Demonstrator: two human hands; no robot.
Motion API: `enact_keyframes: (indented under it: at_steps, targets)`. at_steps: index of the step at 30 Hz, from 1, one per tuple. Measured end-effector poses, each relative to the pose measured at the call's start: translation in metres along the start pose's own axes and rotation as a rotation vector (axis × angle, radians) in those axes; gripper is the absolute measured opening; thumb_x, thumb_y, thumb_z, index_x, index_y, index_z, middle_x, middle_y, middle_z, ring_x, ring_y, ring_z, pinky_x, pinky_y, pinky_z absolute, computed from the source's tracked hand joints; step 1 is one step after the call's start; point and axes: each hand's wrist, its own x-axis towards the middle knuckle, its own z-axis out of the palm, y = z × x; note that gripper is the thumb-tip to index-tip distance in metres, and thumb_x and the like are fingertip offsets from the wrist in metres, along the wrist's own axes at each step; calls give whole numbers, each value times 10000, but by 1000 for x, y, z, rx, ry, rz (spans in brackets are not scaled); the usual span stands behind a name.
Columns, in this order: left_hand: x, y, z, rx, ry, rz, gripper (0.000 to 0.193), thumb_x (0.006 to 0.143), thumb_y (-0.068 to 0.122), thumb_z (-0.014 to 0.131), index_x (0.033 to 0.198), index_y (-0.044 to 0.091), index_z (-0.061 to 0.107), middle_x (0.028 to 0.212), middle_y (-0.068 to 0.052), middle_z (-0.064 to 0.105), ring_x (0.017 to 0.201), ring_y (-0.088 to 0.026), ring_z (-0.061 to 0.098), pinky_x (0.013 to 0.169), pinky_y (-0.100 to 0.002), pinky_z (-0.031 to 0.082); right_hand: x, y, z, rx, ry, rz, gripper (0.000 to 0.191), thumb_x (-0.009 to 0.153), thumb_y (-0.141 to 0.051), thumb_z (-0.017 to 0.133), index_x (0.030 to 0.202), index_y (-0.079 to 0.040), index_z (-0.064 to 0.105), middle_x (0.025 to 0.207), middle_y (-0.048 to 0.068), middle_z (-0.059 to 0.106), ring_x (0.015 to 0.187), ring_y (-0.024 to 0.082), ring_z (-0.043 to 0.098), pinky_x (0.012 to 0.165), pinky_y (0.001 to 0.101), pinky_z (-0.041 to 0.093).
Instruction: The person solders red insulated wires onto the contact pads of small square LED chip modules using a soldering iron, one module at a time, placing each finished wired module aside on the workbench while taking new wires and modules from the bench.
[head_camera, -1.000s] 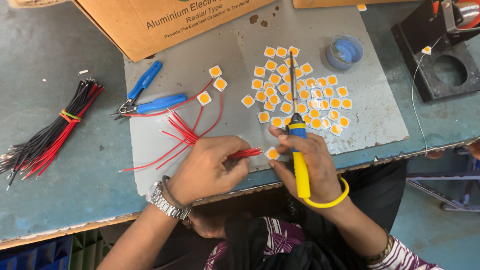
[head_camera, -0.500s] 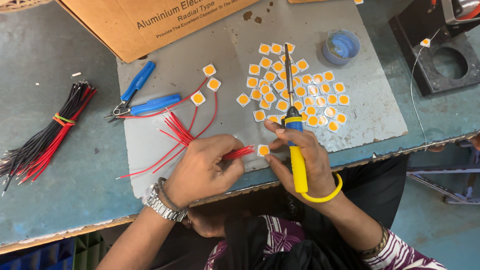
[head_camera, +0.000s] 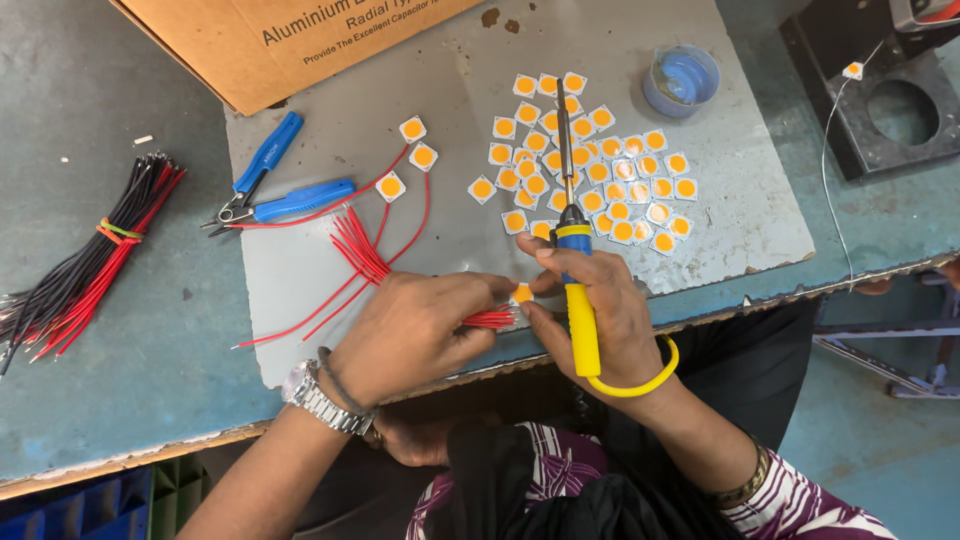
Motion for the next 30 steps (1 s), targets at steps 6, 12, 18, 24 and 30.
enact_keyframes:
  at_steps: [6, 12, 18, 24, 30]
  targets:
    - [1, 1, 0, 46, -27, -17, 278, 811, 162, 737, 1073, 74, 700, 999, -41, 756, 760, -257, 718, 632, -382, 554, -15, 11, 3, 221, 48, 35, 463, 979, 22, 703, 1359, -45, 447, 1399, 177, 647, 999, 159, 739, 912, 265, 590]
    - [0, 0, 0, 68, -29, -29, 272, 814, 178, 726, 1066, 79, 701, 1022, -35, 747, 762, -261, 711, 625, -393, 541, -52, 35, -13, 545, 240, 128, 355, 1151, -169, 587, 1456, -21, 480, 1196, 180, 697, 1043, 259, 768, 840, 320, 651]
    - [1, -1, 2, 97, -35, -7, 247, 820, 189, 718, 1039, 76, 721, 1044, -22, 740, 776, -252, 709, 627, -390, 538, -73, 58, -55, 369, 591, 109, 448, 1062, -323, 690, 1297, 38, 569, 1117, 197, 663, 777, 231, 702, 651, 278, 571]
    - [0, -3, 3, 103, -40, -1, 264, 810, 199, 722, 1033, 59, 730, 1059, -13, 733, 798, -240, 712, 632, -384, 540, -63, 41, -81, 522, 467, 177, 335, 874, -204, 703, 1048, 76, 644, 778, 170, 632, 603, 175, 575, 588, 263, 481]
    - [0, -2, 4, 112, -18, 10, 285, 806, 190, 721, 1054, 50, 735, 1012, -19, 723, 778, -242, 705, 621, -384, 532, -43, 7, -83, 332, 230, 204, 320, 915, -242, 724, 956, 73, 688, 799, 141, 664, 671, 181, 642, 670, 227, 528]
